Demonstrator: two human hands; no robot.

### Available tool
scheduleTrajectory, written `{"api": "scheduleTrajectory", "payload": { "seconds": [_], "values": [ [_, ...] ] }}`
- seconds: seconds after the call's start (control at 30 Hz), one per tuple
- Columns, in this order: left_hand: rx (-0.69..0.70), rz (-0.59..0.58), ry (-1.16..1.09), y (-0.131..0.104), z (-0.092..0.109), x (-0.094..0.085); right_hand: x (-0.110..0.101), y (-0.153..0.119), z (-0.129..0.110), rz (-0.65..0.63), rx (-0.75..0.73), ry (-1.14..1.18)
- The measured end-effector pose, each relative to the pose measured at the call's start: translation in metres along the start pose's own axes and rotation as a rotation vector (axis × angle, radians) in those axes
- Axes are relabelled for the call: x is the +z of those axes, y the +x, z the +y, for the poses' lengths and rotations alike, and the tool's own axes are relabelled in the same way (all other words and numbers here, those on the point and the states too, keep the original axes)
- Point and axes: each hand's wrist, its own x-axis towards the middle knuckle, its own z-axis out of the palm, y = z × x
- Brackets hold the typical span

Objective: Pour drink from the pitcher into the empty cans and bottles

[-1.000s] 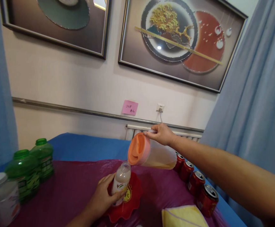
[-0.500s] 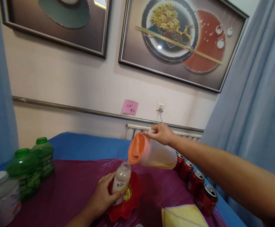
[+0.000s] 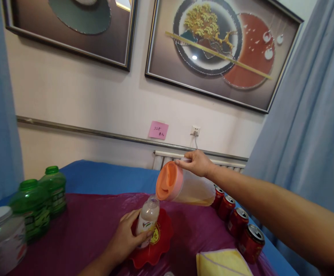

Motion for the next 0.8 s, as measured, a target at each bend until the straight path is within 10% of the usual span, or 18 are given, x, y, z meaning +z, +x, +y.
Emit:
{"api": "scheduleTrajectory", "payload": {
  "seconds": [0.8],
  "values": [
    [0.020,-0.019,0.016,-0.0011,-0.0062,0.0025,-0.0046,0.0002,-0.0055,0.013,-0.008,-0.023]
  ]
}}
